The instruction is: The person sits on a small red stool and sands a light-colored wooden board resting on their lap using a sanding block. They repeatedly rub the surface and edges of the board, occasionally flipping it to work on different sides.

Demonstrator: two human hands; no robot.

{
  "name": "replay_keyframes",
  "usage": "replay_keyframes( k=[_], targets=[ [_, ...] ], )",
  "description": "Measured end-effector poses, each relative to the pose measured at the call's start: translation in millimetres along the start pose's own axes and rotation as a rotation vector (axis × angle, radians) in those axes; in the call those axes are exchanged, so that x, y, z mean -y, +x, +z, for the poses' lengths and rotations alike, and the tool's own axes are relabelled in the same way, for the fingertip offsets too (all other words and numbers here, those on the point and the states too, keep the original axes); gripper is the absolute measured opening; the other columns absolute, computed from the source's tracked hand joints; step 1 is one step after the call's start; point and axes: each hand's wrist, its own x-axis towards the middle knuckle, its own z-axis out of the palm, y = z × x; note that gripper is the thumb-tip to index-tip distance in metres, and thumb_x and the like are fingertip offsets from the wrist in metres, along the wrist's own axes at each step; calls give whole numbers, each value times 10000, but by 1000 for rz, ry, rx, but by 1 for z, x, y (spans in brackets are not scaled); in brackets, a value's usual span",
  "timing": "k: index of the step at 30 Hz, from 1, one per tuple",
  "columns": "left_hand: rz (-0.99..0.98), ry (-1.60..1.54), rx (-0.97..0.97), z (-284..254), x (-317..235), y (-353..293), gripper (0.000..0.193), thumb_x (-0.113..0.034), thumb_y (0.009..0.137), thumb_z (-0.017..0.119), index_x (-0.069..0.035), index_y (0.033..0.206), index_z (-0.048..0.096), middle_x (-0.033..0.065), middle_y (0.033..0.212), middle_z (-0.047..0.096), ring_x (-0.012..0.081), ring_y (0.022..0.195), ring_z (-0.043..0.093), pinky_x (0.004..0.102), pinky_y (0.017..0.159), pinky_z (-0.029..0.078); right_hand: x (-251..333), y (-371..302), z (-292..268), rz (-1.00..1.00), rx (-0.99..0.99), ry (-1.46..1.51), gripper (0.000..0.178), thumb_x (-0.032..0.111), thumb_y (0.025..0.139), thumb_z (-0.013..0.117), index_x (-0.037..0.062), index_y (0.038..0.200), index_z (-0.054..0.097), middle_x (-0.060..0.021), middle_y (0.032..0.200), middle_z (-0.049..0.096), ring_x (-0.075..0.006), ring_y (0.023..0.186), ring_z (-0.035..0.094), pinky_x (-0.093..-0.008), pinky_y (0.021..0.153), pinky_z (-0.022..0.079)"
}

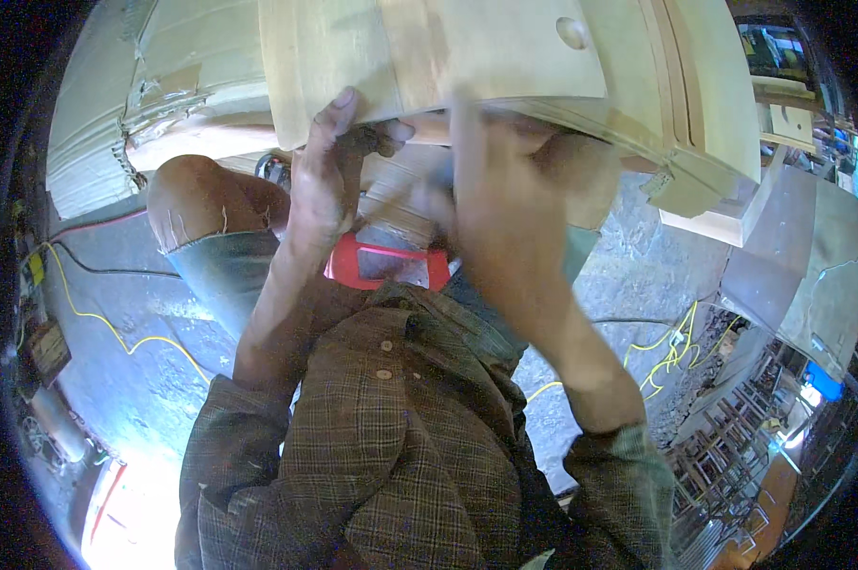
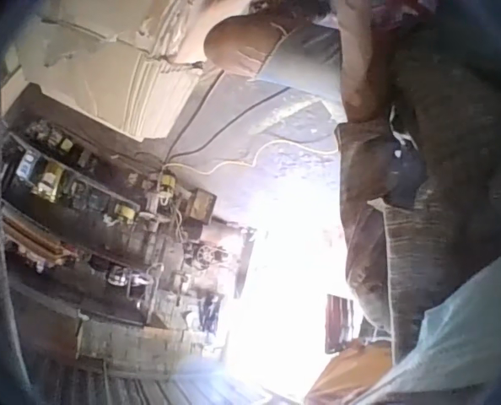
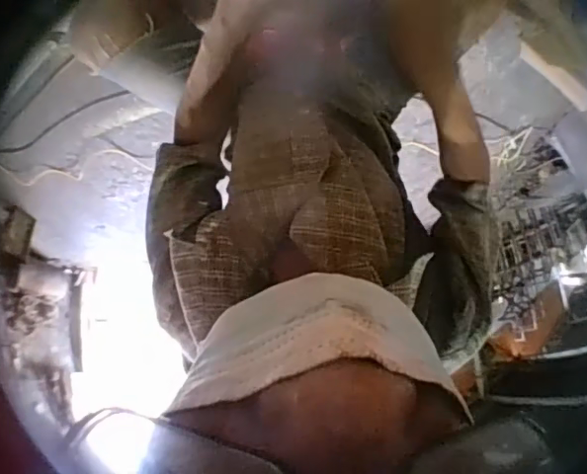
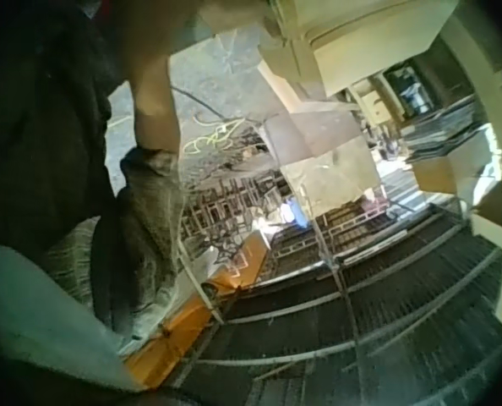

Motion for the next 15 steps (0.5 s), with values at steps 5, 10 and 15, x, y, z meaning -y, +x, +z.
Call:
replay_keyframes(
  k=[5,10,15],
  targets=[
    [-35,55,-126,-12,-17,3,393,-350,888,565,13,1040,578,132,899,637,220,735,600,339,723,461,-12,-32,-7,99,15,156,764,203,728,738,28,1373,368,-193,1083,582,-315,940,603,-411,788,496],
    [-126,217,-64,-21,-48,-22,386,-388,904,558,-7,932,619,94,765,632,181,693,592,299,658,460,-10,-6,-32,208,-201,606,582,144,793,691,14,1314,467,-186,1136,589,-221,989,596,-331,864,468],
    [326,1010,68,-1,-86,-67,245,-238,875,618,-6,940,663,90,805,645,206,742,602,319,673,466,-12,15,-51,268,-507,807,473,150,841,674,-43,1243,515,-102,1034,632,-149,887,603,-278,805,482]
  ],
)
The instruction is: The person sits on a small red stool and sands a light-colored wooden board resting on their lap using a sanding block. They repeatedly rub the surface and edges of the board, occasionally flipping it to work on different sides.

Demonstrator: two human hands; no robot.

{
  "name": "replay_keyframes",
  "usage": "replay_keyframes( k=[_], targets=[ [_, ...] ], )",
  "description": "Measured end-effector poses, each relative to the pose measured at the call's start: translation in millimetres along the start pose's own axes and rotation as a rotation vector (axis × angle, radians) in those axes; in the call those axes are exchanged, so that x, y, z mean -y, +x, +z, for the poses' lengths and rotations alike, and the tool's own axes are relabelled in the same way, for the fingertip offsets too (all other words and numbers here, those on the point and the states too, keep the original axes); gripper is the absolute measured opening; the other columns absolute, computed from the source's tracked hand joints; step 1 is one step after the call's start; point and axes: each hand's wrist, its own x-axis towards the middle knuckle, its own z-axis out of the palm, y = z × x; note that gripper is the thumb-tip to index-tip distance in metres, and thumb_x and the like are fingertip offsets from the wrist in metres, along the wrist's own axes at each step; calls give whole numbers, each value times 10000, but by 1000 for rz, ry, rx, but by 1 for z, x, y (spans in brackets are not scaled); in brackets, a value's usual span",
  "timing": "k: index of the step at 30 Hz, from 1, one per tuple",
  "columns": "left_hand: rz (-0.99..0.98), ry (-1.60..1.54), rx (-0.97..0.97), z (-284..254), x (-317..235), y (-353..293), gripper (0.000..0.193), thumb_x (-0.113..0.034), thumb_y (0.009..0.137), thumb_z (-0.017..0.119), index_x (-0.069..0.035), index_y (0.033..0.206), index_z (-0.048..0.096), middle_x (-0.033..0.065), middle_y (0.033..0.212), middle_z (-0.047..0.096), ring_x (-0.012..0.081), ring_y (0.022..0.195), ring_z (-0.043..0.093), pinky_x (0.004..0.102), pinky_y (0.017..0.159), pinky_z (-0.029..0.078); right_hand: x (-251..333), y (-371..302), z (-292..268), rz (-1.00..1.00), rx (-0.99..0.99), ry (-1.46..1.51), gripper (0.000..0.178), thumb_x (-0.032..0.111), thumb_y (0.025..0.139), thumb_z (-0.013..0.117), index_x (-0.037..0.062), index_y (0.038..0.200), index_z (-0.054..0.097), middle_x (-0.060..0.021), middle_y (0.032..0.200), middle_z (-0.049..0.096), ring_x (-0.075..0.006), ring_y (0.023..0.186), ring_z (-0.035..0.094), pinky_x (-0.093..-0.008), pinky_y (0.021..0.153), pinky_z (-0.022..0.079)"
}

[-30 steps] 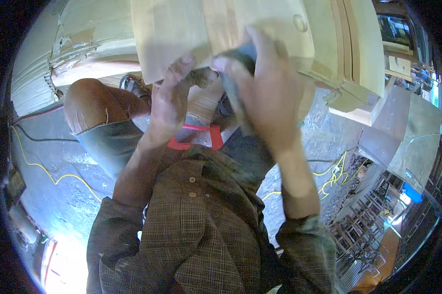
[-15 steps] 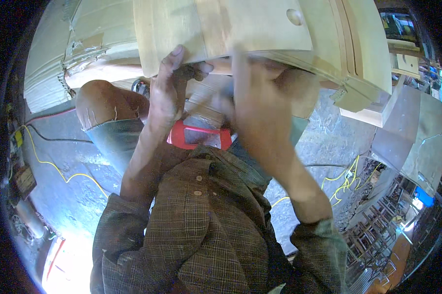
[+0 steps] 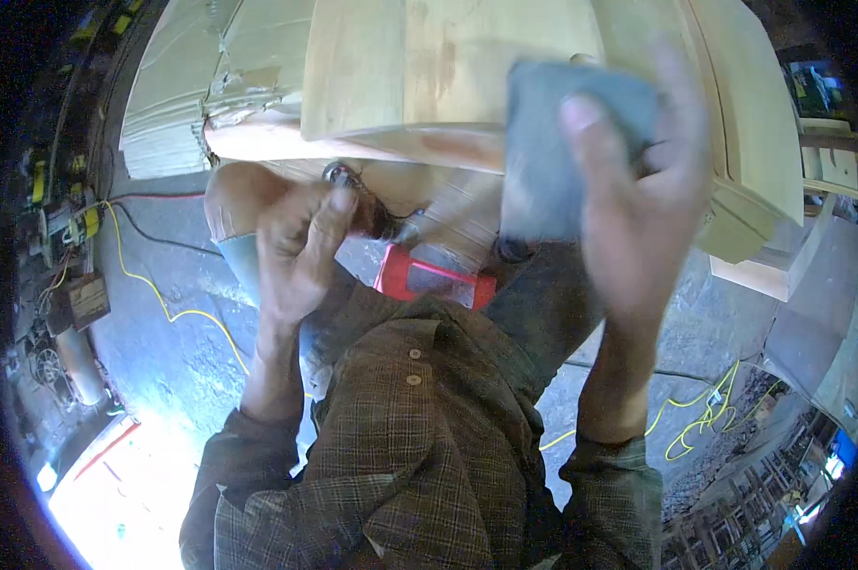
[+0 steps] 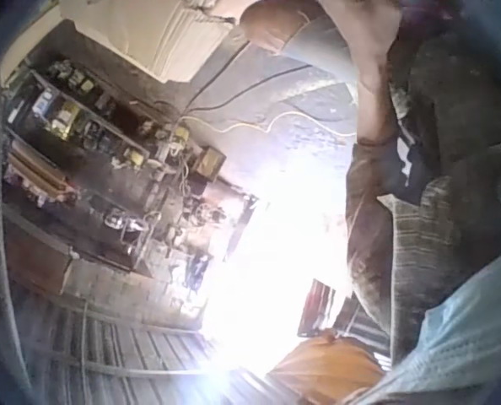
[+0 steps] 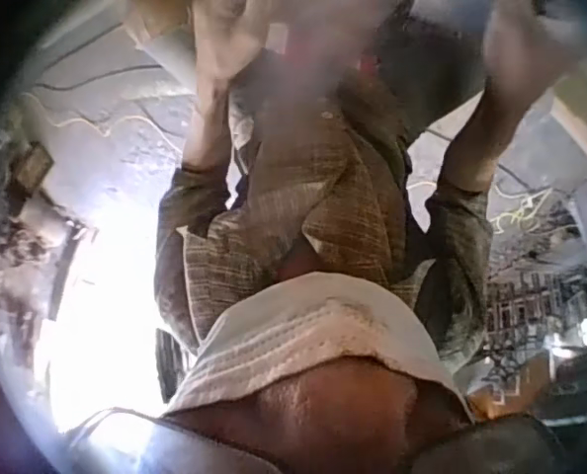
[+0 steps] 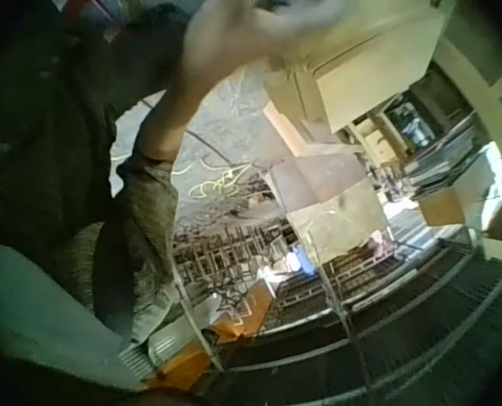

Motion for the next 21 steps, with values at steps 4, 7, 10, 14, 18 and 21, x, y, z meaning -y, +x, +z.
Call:
replay_keyframes(
  k=[4,7,10,14,18,21],
  targets=[
    [538,729,-135,16,6,55,454,-328,901,549,-27,1240,522,187,1262,503,330,1124,486,438,960,365,11,19,-7,-94,-141,81,406,128,858,671,-63,1189,536,-90,1027,627,-123,889,598,-245,811,475],
    [424,962,-116,38,16,115,581,-413,930,440,-60,1387,373,181,1428,351,360,1319,296,497,1089,189,19,15,-14,-60,-188,92,299,128,848,684,-64,1055,588,-93,972,641,-136,870,614,-255,772,503],
    [574,883,-73,60,27,101,595,-424,922,466,-77,1393,359,175,1403,374,348,1299,334,485,1085,229,12,11,-20,-59,-223,154,247,115,846,680,-60,1001,601,-93,970,637,-145,872,621,-266,773,516],
    [550,591,395,65,14,13,404,-352,859,569,-84,1161,573,163,1243,510,318,1168,486,431,971,401,3,15,-25,-17,-312,275,196,86,841,674,-58,959,612,-97,995,625,-162,876,628,-281,776,523],
    [150,306,950,42,25,-13,224,-219,756,655,-94,941,649,157,1179,539,287,1042,566,355,827,486,-2,30,-29,-186,-338,240,223,80,843,665,-79,992,614,-109,1020,619,-182,894,628,-284,774,522],
    [254,325,461,9,37,-9,183,-213,864,624,-86,989,666,150,1110,587,295,1049,584,401,870,496,0,45,-22,-317,-386,110,342,126,846,674,-20,1146,598,-141,1096,632,-159,893,630,-292,821,521]
  ],
)
